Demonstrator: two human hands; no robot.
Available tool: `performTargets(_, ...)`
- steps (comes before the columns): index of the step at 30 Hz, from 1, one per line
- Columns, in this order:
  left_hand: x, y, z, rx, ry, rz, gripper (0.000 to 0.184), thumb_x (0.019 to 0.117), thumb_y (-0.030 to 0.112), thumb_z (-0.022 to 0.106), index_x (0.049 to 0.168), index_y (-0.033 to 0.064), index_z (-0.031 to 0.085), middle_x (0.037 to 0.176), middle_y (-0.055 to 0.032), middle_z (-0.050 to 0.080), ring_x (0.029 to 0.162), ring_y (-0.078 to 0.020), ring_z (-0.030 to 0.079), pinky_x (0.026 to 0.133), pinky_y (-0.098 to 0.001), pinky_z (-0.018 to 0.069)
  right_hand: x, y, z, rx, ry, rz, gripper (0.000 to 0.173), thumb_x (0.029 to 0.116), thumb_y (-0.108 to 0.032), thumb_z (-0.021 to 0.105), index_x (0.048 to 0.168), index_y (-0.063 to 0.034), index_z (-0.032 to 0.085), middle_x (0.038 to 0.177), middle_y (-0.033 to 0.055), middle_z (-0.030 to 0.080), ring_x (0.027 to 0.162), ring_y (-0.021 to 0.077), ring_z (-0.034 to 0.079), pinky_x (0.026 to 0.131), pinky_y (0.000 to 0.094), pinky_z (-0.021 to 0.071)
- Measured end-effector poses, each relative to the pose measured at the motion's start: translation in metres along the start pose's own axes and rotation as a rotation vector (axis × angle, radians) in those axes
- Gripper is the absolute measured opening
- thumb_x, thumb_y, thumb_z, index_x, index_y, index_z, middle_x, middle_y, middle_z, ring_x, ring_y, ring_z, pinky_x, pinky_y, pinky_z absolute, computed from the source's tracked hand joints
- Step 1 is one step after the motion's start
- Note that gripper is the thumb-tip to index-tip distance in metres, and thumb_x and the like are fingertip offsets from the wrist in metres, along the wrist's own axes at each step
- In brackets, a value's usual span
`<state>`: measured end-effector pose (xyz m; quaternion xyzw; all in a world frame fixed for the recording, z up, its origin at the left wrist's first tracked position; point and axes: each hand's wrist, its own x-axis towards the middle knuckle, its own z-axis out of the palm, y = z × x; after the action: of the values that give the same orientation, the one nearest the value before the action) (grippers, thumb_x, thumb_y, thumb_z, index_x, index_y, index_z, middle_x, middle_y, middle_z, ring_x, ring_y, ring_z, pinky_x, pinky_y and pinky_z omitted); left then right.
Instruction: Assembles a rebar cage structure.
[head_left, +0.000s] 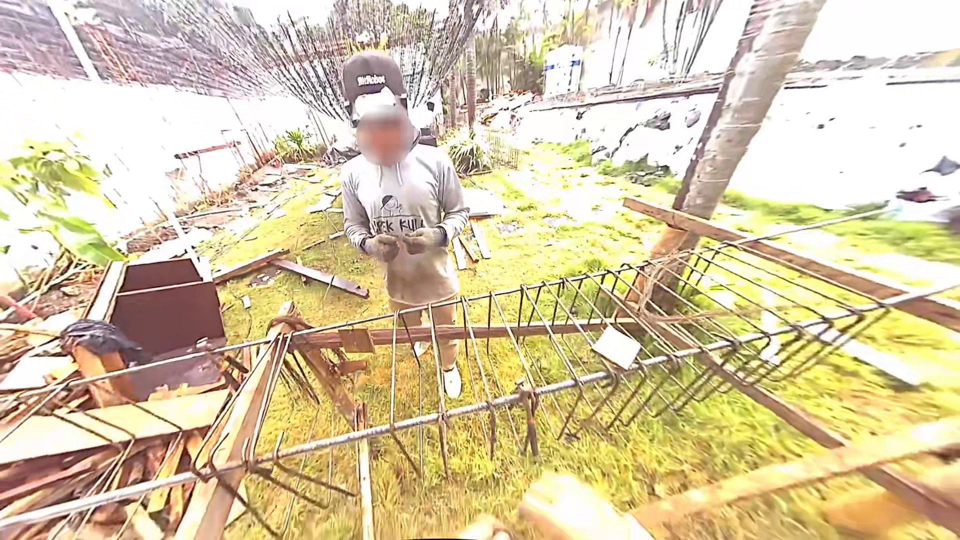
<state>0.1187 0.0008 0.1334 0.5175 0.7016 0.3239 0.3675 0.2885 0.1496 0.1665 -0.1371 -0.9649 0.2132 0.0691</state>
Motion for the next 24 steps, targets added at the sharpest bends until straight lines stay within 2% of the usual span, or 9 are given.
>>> performTargets(2, -0.005, -0.014, -0.004, 0.053, -0.036, -0.085, 0.037, 0.1089, 0.023, 0.044, 0.126, 0.0, 0.067, 0.112, -0.0196, 0.072, 0.103, -0.0313, 0.07, 0.097, -0.0536, 0.053, -0.003, 0.021, -0.018, -0.108, 0.196, 0.154, 0.026, 0.0864, 0.002, 0.065, 0.109, -0.0055, 0.075, 0.106, 0.0201, 0.073, 0.104, 0.041, 0.07, 0.088, 0.0583, 0.0582)
performTargets(4, -0.008, -0.027, -0.011, -0.044, 0.002, -0.237, 0.037, 0.1095, 0.022, 0.043, 0.127, 0.0003, 0.066, 0.114, -0.0173, 0.072, 0.105, -0.028, 0.07, 0.099, -0.0491, 0.0531, -0.001, 0.045, -0.035, -0.089, 0.357, 0.354, 0.024, 0.0953, -0.002, 0.057, 0.113, -0.0038, 0.073, 0.11, 0.0195, 0.073, 0.105, 0.0382, 0.071, 0.09, 0.0578, 0.0581)
performTargets(5, -0.007, -0.031, -0.009, -0.191, 0.077, -0.307, 0.034, 0.1096, 0.02, 0.043, 0.121, 0.001, 0.068, 0.099, -0.0114, 0.071, 0.088, -0.0199, 0.068, 0.085, -0.04, 0.0559, 0.001, 0.048, -0.04, 0.056, 0.351, 0.457, 0.025, 0.1006, -0.007, 0.054, 0.116, -0.003, 0.073, 0.11, 0.0177, 0.074, 0.103, 0.0339, 0.072, 0.091, 0.0555, 0.0578)
performTargets(6, -0.002, -0.034, -0.003, -0.406, 0.169, -0.369, 0.031, 0.1106, 0.02, 0.042, 0.113, 0.001, 0.067, 0.076, -0.0031, 0.06, 0.062, -0.0107, 0.055, 0.061, -0.0286, 0.0494, 0.003, 0.045, -0.038, 0.259, 0.285, 0.55, 0.027, 0.1034, -0.012, 0.051, 0.119, -0.0028, 0.071, 0.107, 0.0153, 0.074, 0.096, 0.0284, 0.073, 0.089, 0.0509, 0.0586)
performTargets(7, 0.005, -0.034, 0.003, -0.666, 0.241, -0.432, 0.032, 0.1119, 0.022, 0.04, 0.108, 0.0005, 0.063, 0.062, 0.0021, 0.046, 0.047, -0.0068, 0.042, 0.047, -0.0235, 0.0414, 0.006, 0.038, -0.028, 0.48, 0.18, 0.611, 0.027, 0.1045, -0.013, 0.051, 0.121, -0.0016, 0.068, 0.104, 0.0141, 0.073, 0.089, 0.025, 0.072, 0.084, 0.0467, 0.0598)
performTargets(9, 0.02, -0.031, 0.007, -1.049, 0.323, -0.509, 0.031, 0.1118, 0.03, 0.041, 0.106, 0.0043, 0.058, 0.056, 0.0061, 0.038, 0.041, -0.0048, 0.035, 0.04, -0.021, 0.0373, 0.014, 0.015, 0.011, 0.826, 0.009, 0.602, 0.025, 0.1019, -0.009, 0.053, 0.121, 0.0035, 0.063, 0.097, 0.0143, 0.071, 0.08, 0.0232, 0.072, 0.078, 0.0434, 0.0618)
performTargets(11, 0.034, -0.028, 0.009, -1.17, 0.389, -0.491, 0.028, 0.1099, 0.032, 0.047, 0.111, 0.006, 0.057, 0.057, 0.0055, 0.038, 0.041, -0.0055, 0.036, 0.04, -0.0212, 0.0384, 0.021, -0.013, 0.048, 0.95, -0.111, 0.569, 0.025, 0.1013, -0.007, 0.053, 0.122, 0.0041, 0.06, 0.095, 0.0138, 0.071, 0.078, 0.0227, 0.071, 0.076, 0.0429, 0.0621)
performTargets(15, 0.046, -0.021, -0.001, -1.032, 0.481, -0.425, 0.029, 0.1006, 0.02, 0.066, 0.123, 0.0033, 0.058, 0.073, -0.0002, 0.051, 0.046, -0.005, 0.037, 0.042, -0.0211, 0.0367, 0.038, -0.042, 0.072, 0.771, -0.169, 0.539, 0.026, 0.1036, -0.013, 0.05, 0.123, -0.0017, 0.063, 0.097, 0.011, 0.072, 0.079, 0.0205, 0.072, 0.075, 0.0411, 0.0609)
performTargets(24, 0.05, -0.039, -0.021, -0.796, 0.355, -0.429, 0.025, 0.0862, 0.013, 0.082, 0.103, 0.0024, 0.067, 0.084, -0.003, 0.064, 0.059, -0.006, 0.051, 0.054, -0.0226, 0.0441, 0.071, -0.032, 0.072, 0.656, -0.37, 0.473, 0.024, 0.1003, -0.015, 0.055, 0.116, -0.0002, 0.067, 0.1, 0.0119, 0.072, 0.089, 0.0219, 0.072, 0.087, 0.0445, 0.0587)
